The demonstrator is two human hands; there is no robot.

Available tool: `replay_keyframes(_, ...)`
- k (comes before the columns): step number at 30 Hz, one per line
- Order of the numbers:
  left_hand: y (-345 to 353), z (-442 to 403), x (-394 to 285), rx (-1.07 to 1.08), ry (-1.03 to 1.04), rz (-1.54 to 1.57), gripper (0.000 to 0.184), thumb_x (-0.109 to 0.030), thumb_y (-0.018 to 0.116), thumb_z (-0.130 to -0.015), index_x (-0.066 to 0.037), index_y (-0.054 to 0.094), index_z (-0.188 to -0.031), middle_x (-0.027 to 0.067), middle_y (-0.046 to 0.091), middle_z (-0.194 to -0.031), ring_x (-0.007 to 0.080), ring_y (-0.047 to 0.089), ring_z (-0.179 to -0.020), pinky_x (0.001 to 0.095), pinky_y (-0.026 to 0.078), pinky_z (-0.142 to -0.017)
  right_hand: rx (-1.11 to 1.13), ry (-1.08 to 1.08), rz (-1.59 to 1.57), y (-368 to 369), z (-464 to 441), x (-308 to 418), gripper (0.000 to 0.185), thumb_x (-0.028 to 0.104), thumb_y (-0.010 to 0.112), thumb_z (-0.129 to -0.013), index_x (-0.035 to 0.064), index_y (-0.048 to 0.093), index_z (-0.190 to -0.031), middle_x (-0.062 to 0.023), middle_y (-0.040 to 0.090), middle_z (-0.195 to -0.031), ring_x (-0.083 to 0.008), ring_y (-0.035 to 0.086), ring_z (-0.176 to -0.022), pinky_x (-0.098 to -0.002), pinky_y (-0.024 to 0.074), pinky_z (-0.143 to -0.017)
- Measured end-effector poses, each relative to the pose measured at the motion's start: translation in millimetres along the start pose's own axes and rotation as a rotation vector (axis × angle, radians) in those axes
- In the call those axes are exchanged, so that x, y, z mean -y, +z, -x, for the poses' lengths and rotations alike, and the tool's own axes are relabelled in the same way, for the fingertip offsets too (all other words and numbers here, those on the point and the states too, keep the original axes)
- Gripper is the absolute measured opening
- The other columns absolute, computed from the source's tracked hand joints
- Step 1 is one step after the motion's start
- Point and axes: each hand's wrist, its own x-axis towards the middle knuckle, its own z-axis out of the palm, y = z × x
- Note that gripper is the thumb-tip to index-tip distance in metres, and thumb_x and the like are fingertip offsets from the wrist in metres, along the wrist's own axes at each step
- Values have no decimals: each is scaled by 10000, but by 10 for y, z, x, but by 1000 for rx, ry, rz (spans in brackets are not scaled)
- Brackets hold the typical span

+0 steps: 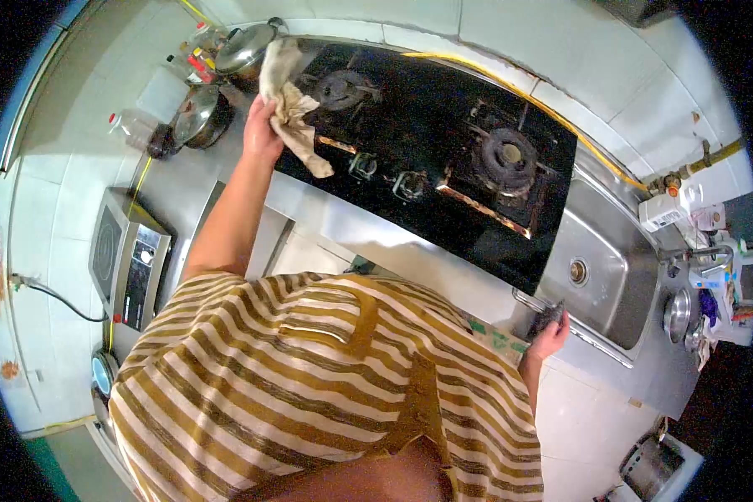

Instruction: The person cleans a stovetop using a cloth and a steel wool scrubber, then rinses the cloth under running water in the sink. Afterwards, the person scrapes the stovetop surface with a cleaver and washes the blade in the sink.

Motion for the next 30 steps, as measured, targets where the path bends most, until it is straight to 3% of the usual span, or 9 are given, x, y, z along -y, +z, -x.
replay_keyframes(2,-346,-239,1,22,-14,127,394,-21,405,-903,-75,426,-1293,156,547,-1212,312,561,-1092,457,482,-928,-170,51,-117,44,120,173,396,147,489,-874,19,533,-1246,-105,592,-1136,-201,551,-998,-331,447,-880)
replay_keyframes(11,-1351,-1026,340,-20,-194,408,406,-16,427,-801,-73,502,-1196,143,544,-1206,310,540,-1094,491,423,-979,-519,192,-275,542,795,461,354,189,543,-833,104,586,-1174,-87,614,-1072,-231,584,-931,-351,479,-824)
replay_keyframes(13,-1484,-1096,356,-61,-196,-275,326,14,419,-787,-53,555,-1075,129,556,-1203,288,544,-1081,489,392,-1007,-591,217,-296,703,957,488,346,185,538,-832,91,591,-1161,-98,614,-1082,-248,586,-949,-361,486,-829)
replay_keyframes(14,-1603,-1043,344,12,236,-930,286,35,442,-770,-46,564,-1016,137,560,-1238,318,528,-1139,493,352,-1042,-566,197,-248,718,1009,446,344,187,536,-833,86,594,-1157,-103,612,-1095,-254,585,-966,-365,488,-835)
replay_keyframes(15,-1681,-977,265,19,222,-929,286,35,442,-770,-46,564,-1016,137,560,-1238,318,528,-1139,493,352,-1042,-575,199,-237,752,1105,456,344,187,536,-833,86,594,-1157,-103,612,-1095,-254,585,-966,-365,488,-835)
replay_keyframes(17,-1730,-839,60,537,769,-1517,283,25,482,-755,-44,548,-1022,155,509,-1322,345,449,-1251,496,301,-1077,-573,231,-179,805,1222,485,346,191,535,-834,85,595,-1159,-107,610,-1098,-254,585,-961,-366,491,-825)
replay_keyframes(21,-1530,-459,-205,746,426,-1547,482,-70,541,-803,-93,487,-1282,160,374,-1438,363,286,-1362,537,230,-1099,-598,252,-162,886,1444,585,352,196,528,-839,75,595,-1162,-111,605,-1112,-256,587,-956,-368,496,-806)
replay_keyframes(24,-1372,-295,-291,838,605,-1759,585,-155,579,-842,-146,395,-1397,133,308,-1481,384,238,-1375,509,230,-1108,-543,236,-153,772,1442,474,345,203,525,-842,80,601,-1155,-106,606,-1116,-254,586,-961,-366,494,-810)
replay_keyframes(30,-1597,-684,60,828,540,-1752,483,-219,549,-893,-137,442,-1356,105,318,-1469,386,256,-1354,511,269,-1086,-592,240,-45,777,1453,498,345,214,532,-854,79,602,-1164,-98,604,-1130,-248,582,-965,-357,491,-823)
